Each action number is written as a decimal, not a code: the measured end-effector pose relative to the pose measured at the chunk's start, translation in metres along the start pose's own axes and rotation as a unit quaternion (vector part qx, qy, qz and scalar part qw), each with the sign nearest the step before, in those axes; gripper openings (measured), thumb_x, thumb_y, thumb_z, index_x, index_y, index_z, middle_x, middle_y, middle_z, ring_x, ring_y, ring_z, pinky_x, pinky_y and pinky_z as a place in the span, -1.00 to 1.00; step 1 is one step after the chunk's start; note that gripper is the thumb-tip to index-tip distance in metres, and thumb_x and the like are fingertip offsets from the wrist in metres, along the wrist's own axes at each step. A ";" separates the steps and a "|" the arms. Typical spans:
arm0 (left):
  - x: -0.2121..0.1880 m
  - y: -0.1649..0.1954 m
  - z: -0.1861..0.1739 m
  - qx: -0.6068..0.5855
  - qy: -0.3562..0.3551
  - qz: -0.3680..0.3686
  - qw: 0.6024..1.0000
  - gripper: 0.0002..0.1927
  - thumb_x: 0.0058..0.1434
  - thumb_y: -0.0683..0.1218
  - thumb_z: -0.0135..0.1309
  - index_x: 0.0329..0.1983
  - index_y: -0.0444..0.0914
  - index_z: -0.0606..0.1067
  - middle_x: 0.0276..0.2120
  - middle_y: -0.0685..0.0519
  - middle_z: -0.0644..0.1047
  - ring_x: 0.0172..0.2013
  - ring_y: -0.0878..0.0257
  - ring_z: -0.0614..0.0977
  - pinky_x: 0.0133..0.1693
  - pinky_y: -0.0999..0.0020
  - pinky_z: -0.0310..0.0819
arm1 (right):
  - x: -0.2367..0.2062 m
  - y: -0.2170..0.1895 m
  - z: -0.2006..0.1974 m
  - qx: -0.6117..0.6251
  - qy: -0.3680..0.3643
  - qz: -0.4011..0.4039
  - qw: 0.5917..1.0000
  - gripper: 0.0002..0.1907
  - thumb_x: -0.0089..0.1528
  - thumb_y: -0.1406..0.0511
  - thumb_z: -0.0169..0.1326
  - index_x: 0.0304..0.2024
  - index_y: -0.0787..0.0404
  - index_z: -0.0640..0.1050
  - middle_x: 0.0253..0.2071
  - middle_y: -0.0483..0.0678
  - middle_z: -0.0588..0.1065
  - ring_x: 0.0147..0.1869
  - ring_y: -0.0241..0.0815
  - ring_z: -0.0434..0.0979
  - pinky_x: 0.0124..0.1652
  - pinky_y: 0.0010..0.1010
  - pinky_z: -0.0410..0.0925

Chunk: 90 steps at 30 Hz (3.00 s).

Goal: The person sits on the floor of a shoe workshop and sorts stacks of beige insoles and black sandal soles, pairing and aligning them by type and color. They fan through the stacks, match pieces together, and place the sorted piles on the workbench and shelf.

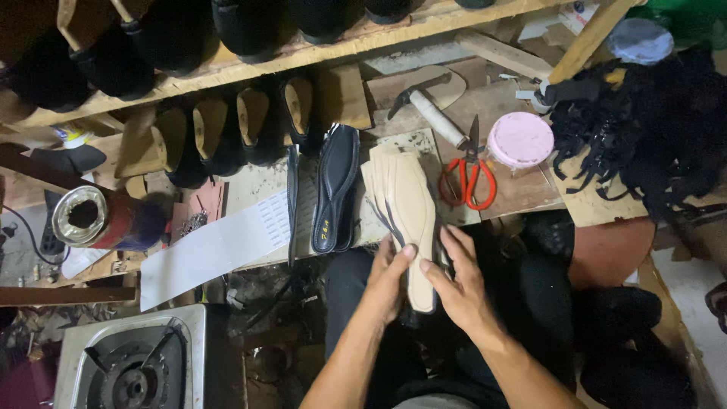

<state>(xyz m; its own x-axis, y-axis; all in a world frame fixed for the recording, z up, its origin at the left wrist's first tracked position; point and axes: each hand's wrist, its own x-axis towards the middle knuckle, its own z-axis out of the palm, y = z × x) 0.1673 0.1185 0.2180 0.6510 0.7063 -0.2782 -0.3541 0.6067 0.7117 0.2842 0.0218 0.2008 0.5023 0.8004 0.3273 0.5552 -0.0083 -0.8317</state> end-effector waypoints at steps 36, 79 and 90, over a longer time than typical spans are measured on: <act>0.045 0.074 0.013 0.381 -0.027 0.273 0.883 0.01 -0.13 -0.08 0.48 0.37 -0.36 0.23 0.21 -0.11 0.47 0.20 0.13 0.50 0.27 0.24 0.31 | -0.073 0.046 -0.014 0.094 -0.133 0.318 0.934 -0.53 0.17 0.27 0.22 0.15 0.17 0.56 -0.01 -0.05 0.69 0.02 -0.23 0.68 0.00 -0.40 0.50; -0.039 -0.052 0.037 0.158 -0.151 0.047 0.975 0.04 -0.06 0.21 0.37 0.38 -0.37 0.26 0.18 -0.03 0.50 0.19 0.16 0.52 0.22 0.27 0.38 | -0.068 -0.025 -0.068 0.215 -0.024 0.055 0.975 0.01 0.36 -0.09 -0.15 0.54 0.39 -0.22 0.61 0.22 -0.11 0.68 0.09 -0.14 0.48 -0.17 -0.14; -0.060 -0.119 0.006 0.246 -0.165 0.053 0.953 -0.31 0.08 0.10 0.30 0.15 -0.41 0.43 -0.05 -0.04 0.53 -0.05 0.20 0.57 -0.04 0.28 0.52 | -0.073 -0.012 -0.104 0.140 -0.002 -0.024 0.990 0.01 0.40 -0.16 -0.24 0.54 0.46 -0.17 0.64 0.30 -0.17 0.72 0.17 -0.26 0.53 -0.16 -0.24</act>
<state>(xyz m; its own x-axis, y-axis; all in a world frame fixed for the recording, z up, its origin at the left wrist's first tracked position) 0.1743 0.0022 0.1536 0.8343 0.5507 -0.0275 -0.1239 0.2359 0.9638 0.3099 -0.0990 0.2341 0.4765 0.7986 0.3677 0.3717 0.1960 -0.9074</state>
